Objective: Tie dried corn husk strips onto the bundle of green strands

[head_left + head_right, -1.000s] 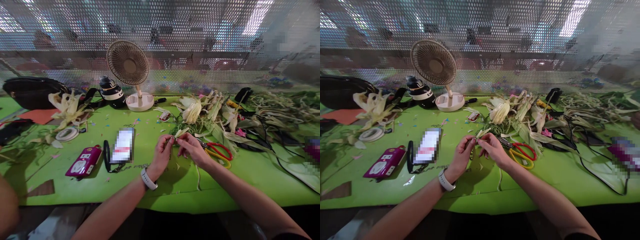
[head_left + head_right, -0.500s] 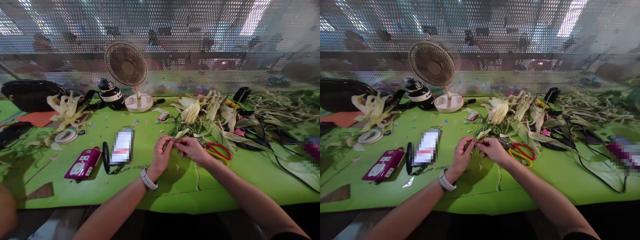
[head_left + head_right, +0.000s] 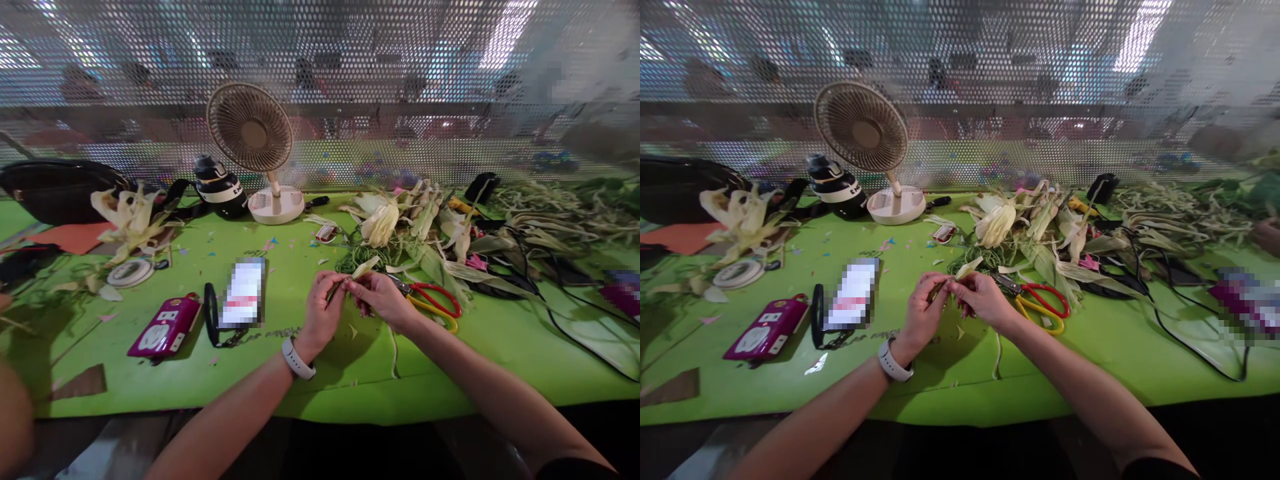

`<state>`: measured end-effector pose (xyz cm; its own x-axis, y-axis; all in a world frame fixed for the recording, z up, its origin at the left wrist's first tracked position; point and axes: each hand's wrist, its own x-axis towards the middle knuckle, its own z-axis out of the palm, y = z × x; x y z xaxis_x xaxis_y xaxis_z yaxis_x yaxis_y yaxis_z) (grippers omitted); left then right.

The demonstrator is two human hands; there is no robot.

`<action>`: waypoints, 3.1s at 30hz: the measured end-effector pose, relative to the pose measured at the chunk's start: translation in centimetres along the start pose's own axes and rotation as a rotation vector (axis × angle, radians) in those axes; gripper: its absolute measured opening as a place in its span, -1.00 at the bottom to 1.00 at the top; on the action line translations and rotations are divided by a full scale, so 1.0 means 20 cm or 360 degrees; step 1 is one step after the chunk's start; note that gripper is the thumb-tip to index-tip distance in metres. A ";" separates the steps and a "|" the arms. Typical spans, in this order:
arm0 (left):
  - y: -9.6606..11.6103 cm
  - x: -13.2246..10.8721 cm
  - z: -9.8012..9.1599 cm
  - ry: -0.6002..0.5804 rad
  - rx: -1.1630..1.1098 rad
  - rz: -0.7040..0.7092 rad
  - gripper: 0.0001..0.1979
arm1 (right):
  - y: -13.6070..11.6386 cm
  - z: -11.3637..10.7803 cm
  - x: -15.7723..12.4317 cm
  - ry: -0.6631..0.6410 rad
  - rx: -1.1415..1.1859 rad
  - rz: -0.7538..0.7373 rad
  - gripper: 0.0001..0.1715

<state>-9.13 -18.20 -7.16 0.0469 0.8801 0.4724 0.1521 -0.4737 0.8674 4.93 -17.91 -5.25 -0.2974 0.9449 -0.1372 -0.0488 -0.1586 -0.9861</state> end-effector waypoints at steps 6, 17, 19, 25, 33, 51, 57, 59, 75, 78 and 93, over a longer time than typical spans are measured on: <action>0.01 0.01 0.00 0.0041 0.0013 -0.0010 -0.87 | 0.01 -0.02 -0.01 -0.0096 -0.0079 -0.0092 -0.50; 0.00 0.01 0.01 0.0044 -0.0048 -0.0155 -0.88 | 0.04 0.00 -0.01 0.0437 -0.1463 -0.0938 -0.70; 0.00 0.01 0.02 0.0004 -0.0142 -0.0232 -0.88 | 0.04 -0.02 0.00 0.0441 -0.1482 -0.0951 -0.71; 0.01 0.00 0.02 -0.0094 -0.0467 -0.0700 -0.78 | 0.04 -0.08 0.02 0.0282 -0.1617 -0.0987 -0.74; 0.00 0.01 0.03 -0.0086 -0.0476 -0.0717 -0.73 | 0.04 -0.07 0.01 0.0294 -0.1672 -0.1035 -0.77; 0.01 0.00 0.03 -0.0232 -0.0538 -0.0818 -0.82 | -0.01 -0.08 -0.04 0.0269 -0.2040 -0.0996 -0.76; 0.02 -0.01 0.02 -0.0185 -0.0532 -0.0681 -0.85 | -0.01 -0.09 -0.03 0.0263 -0.1842 -0.1070 -0.77; 0.03 -0.01 0.02 -0.0223 -0.0687 -0.0801 -0.81 | -0.01 -0.10 -0.02 0.0231 -0.1812 -0.1127 -0.78; 0.08 -0.01 0.06 0.0211 -0.1201 -0.1206 -0.69 | 0.02 -0.05 -0.02 0.0300 -0.2003 -0.1246 -0.77; 0.08 -0.01 0.05 0.0165 -0.1341 -0.1244 -0.69 | 0.03 -0.06 -0.02 0.0322 -0.1987 -0.1275 -0.77; 0.05 -0.01 0.06 0.0240 -0.1527 -0.1383 -0.67 | -0.03 -0.05 -0.05 0.0120 -0.2582 -0.1527 -0.79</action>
<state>-7.87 -18.70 -6.58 0.1698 0.9257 -0.3379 -0.6881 0.3568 0.6318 6.22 -18.43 -4.65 -0.6804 0.5529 0.4810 0.6897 0.7050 0.1651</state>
